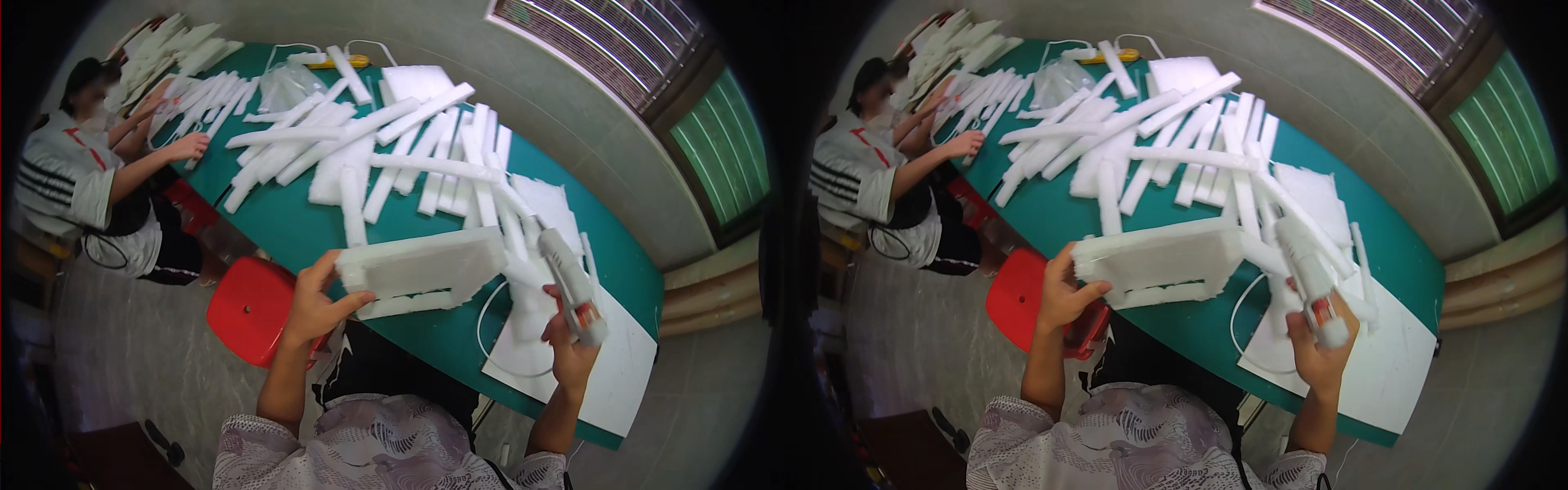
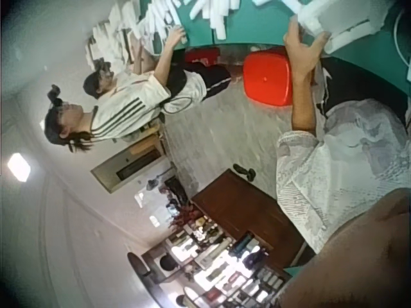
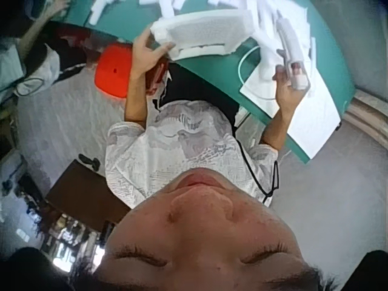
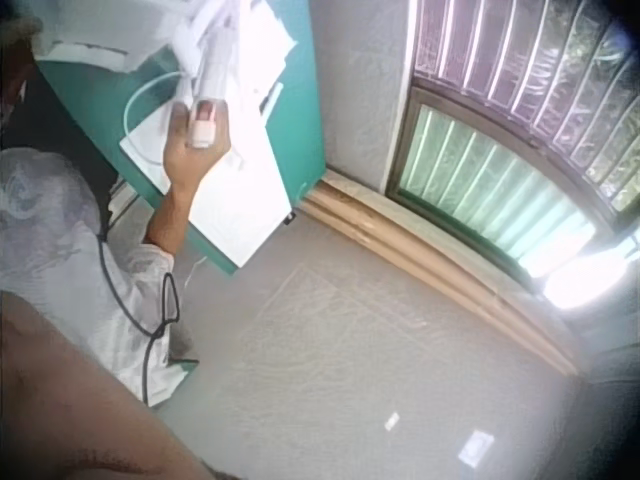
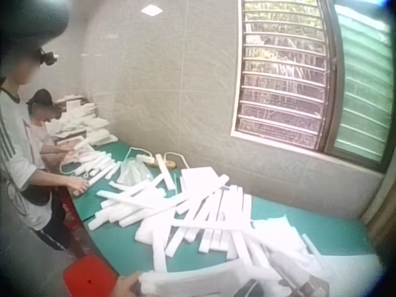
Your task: The person assembles foam packaging boxes by applying glue with a hot glue gun onto foam strips and attaching them along the edges of foam bases by hand.
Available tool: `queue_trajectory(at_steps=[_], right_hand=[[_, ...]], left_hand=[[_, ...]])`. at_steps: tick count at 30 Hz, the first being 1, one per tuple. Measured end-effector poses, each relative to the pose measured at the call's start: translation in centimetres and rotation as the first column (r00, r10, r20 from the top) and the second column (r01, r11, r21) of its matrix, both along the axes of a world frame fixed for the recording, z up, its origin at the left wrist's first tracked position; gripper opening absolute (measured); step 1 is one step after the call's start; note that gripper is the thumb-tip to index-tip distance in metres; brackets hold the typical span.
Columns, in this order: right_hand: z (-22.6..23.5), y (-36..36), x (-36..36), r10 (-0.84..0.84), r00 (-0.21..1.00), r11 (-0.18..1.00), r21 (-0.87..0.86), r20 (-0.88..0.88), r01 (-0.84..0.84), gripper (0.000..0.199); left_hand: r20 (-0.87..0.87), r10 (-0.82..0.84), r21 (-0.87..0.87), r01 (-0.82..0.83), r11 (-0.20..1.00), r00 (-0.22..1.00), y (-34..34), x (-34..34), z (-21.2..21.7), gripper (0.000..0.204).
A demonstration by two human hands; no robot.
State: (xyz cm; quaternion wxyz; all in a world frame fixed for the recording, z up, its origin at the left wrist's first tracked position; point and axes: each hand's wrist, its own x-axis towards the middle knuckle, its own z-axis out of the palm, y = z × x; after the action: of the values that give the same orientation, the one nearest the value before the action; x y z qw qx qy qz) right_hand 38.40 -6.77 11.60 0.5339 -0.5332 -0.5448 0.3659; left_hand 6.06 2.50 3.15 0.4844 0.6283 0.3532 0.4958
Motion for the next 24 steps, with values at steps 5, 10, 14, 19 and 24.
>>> queue_trajectory(at_steps=[5,10,14,19,24], right_hand=[[-4.1,0.5,3.1,-0.33,0.474,0.941,0.245,0.816,0.232,0.038],[-5.9,1.1,4.4,-0.172,0.526,0.968,0.044,0.833,0.245,0.057],[-3.8,0.6,4.0,-0.074,0.384,0.976,-0.012,0.92,0.217,0.077],[-0.5,0.1,2.8,0.037,0.418,0.984,-0.106,0.908,0.143,0.076],[-0.1,0.5,0.2,0.17,0.894,0.985,-0.082,0.415,-0.15,0.082]], left_hand=[[0.156,-0.057,-0.062,0.067,0.996,0.986,-0.1,-1.2,-0.2,0.051],[0.091,-0.33,0.077,0.324,0.943,0.94,0.4,-1.1,0.1,0.054],[0.012,-0.28,0.106,0.277,0.955,0.96,-0.1,-0.8,0.4,0.056],[-0.046,-0.312,0.143,0.315,0.938,0.949,-0.2,-1.0,0.1,0.058],[0.025,-0.301,0.143,0.294,0.945,0.953,-0.2,-0.9,-0.2,0.062]])
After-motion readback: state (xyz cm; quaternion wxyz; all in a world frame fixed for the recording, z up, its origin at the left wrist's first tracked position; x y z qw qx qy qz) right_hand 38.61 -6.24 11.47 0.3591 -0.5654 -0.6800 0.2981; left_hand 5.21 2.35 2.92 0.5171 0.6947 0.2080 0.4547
